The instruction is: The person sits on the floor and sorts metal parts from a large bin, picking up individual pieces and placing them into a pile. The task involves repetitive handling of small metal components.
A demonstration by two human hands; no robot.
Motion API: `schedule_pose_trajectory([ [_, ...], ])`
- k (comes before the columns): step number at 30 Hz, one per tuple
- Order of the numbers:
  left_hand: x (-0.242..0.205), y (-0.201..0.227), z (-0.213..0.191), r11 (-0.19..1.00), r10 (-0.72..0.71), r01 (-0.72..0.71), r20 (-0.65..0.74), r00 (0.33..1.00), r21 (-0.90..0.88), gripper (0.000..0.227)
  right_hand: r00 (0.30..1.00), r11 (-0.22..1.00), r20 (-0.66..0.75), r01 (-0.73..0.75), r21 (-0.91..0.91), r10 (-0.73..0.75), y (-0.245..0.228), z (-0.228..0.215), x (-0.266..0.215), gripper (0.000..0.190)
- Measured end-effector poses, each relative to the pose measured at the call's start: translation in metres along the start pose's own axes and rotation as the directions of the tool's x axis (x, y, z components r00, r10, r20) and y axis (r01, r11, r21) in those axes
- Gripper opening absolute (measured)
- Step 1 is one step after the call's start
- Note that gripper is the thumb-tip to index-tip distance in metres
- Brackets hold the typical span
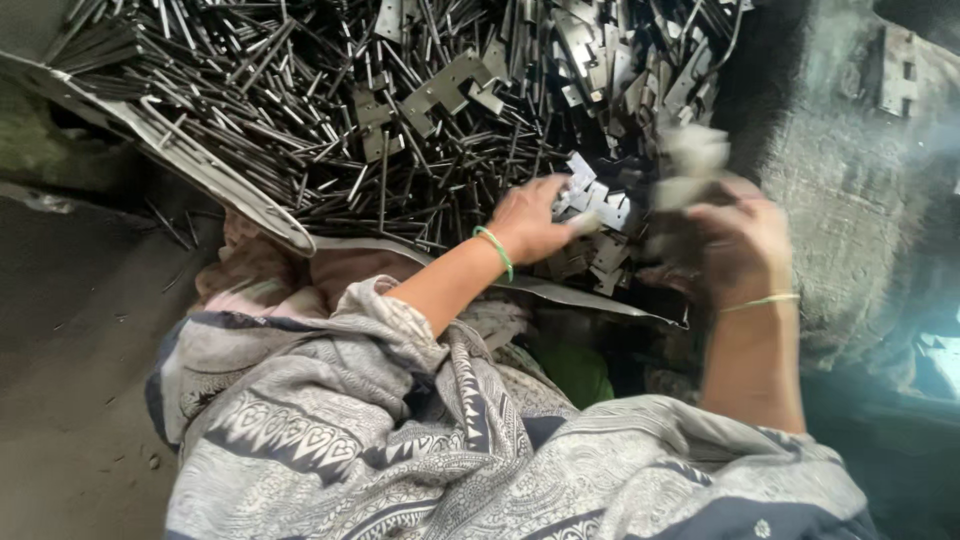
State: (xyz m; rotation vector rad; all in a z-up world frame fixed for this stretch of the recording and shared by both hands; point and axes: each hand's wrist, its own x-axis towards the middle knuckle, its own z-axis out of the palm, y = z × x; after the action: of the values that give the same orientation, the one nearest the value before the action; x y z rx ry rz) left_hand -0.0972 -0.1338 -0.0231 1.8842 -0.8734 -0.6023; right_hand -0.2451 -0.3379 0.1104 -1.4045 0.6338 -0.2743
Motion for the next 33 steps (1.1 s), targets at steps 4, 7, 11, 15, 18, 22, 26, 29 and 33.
schedule_pose_trajectory([
  [4,-0.006,-0.014,0.013,0.657,0.148,-0.075,-0.03,0.989,0.75,0.069,0.681,0.324,-0.015,0.328,-0.887,-0.732,0.001,-0.11,0.019,0.041],
  [7,-0.002,-0.016,0.032,0.49,0.174,-0.054,-0.037,0.984,0.87,0.088,0.589,-0.508,0.281,-0.26,-0.821,-0.757,0.023,-0.161,0.042,0.057],
  [11,0.012,-0.008,0.036,0.58,-0.007,0.031,-0.033,0.999,0.814,0.057,0.907,-0.191,-0.173,-0.262,-0.946,-0.384,0.053,-0.158,0.058,0.067],
  [15,0.013,-0.001,0.037,0.585,-0.055,0.099,-0.083,0.995,0.805,0.052,0.771,-0.409,0.292,0.045,-0.912,-0.566,0.061,-0.1,0.058,0.065],
  [18,0.011,0.001,0.038,0.656,0.033,0.076,-0.129,0.991,0.751,0.052,0.769,-0.155,0.457,0.436,-0.886,-0.448,0.09,-0.033,0.067,0.058],
  [22,0.004,0.002,0.035,0.898,0.103,-0.096,0.008,0.995,0.428,0.059,0.879,-0.135,0.455,0.438,-0.889,-0.142,0.132,0.016,0.094,0.055],
  [26,-0.015,-0.002,0.012,0.946,0.316,-0.299,-0.162,0.935,0.122,0.039,0.936,-0.223,0.349,0.333,-0.916,-0.035,0.142,0.021,0.121,0.032],
  [29,-0.031,-0.005,-0.017,0.873,0.328,-0.438,-0.409,0.852,-0.213,0.026,0.96,-0.176,0.278,0.28,-0.944,0.033,0.136,0.021,0.127,0.069],
  [33,-0.045,-0.012,-0.093,0.336,-0.118,-0.3,-0.356,0.927,-0.893,0.03,0.968,-0.194,0.252,0.25,-0.949,0.012,0.117,0.038,0.123,0.069],
])
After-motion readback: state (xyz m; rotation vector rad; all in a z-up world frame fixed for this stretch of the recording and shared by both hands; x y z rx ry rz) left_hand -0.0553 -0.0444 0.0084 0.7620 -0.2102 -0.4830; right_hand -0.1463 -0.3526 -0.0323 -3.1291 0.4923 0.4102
